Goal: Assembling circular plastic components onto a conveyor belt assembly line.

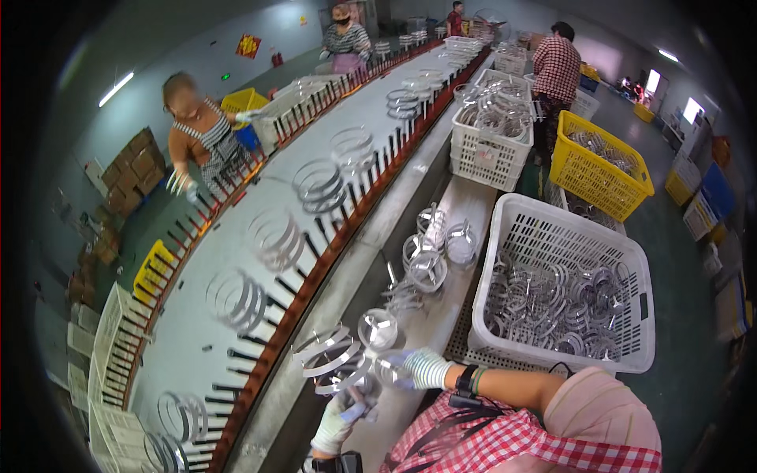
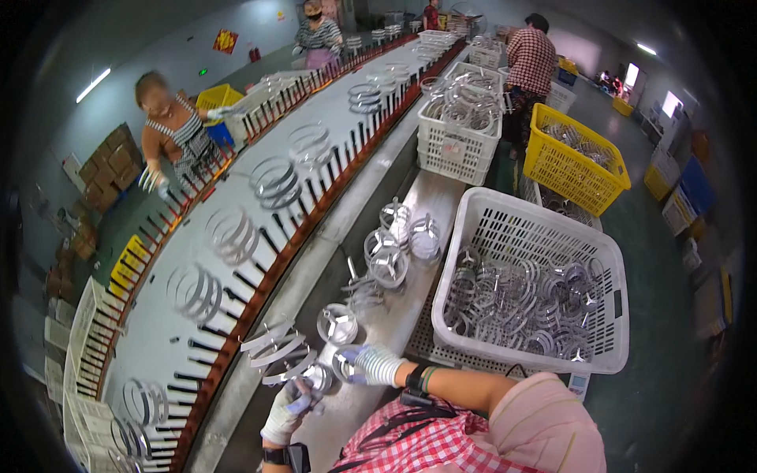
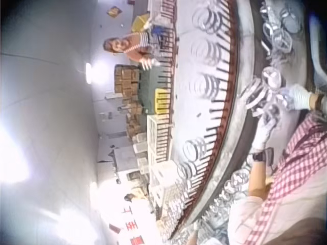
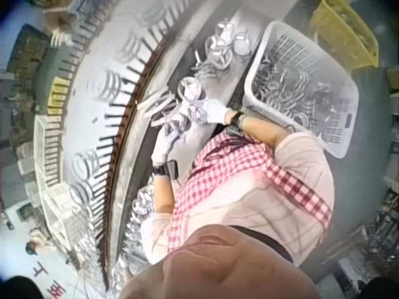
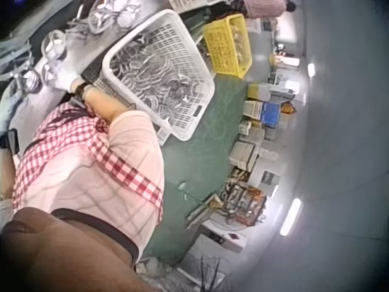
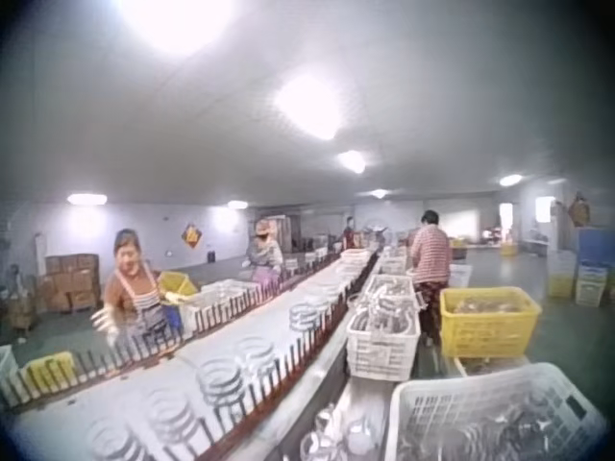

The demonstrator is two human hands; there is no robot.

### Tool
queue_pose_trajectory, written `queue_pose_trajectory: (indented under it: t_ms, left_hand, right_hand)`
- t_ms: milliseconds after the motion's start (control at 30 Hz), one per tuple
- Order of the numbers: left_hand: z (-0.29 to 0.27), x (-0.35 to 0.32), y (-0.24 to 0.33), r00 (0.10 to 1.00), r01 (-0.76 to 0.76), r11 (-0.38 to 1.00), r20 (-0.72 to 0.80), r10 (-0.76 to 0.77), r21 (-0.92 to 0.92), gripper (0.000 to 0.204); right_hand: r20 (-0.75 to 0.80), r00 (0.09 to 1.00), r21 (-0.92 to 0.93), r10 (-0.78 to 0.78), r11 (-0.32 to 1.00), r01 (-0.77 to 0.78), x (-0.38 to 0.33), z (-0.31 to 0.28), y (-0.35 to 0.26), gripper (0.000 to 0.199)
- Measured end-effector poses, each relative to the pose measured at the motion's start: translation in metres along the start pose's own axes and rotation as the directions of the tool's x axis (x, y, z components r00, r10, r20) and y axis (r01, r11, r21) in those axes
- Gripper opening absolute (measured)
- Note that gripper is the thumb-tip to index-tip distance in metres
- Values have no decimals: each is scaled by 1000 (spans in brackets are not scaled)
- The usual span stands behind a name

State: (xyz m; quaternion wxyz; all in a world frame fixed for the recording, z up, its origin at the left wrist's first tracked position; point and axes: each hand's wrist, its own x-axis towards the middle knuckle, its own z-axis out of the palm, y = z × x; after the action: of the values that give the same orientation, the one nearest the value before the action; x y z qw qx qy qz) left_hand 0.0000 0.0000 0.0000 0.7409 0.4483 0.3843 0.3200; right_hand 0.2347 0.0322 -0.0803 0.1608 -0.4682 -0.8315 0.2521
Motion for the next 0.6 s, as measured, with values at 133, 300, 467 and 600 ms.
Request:
queue_pose_trajectory:
  t_ms: [133,300,467,600]
  left_hand:
    - [36,105,-6,924,-374,770,139,356,516,17]
    - [92,247,32,891,-418,703,109,441,575,16]
    - [121,390,18,884,-437,780,56,463,449,25]
    - [70,481,11,718,-395,434,-23,696,810,27]
  right_hand:
    - [81,989,21,126,992,-128,-40,-51,30,53]
    - [-122,942,-18,312,949,-316,-127,-110,112,49]
    - [-117,812,21,572,819,-574,-249,-127,169,67]
    - [83,738,-149,670,741,-655,-294,-94,196,78]
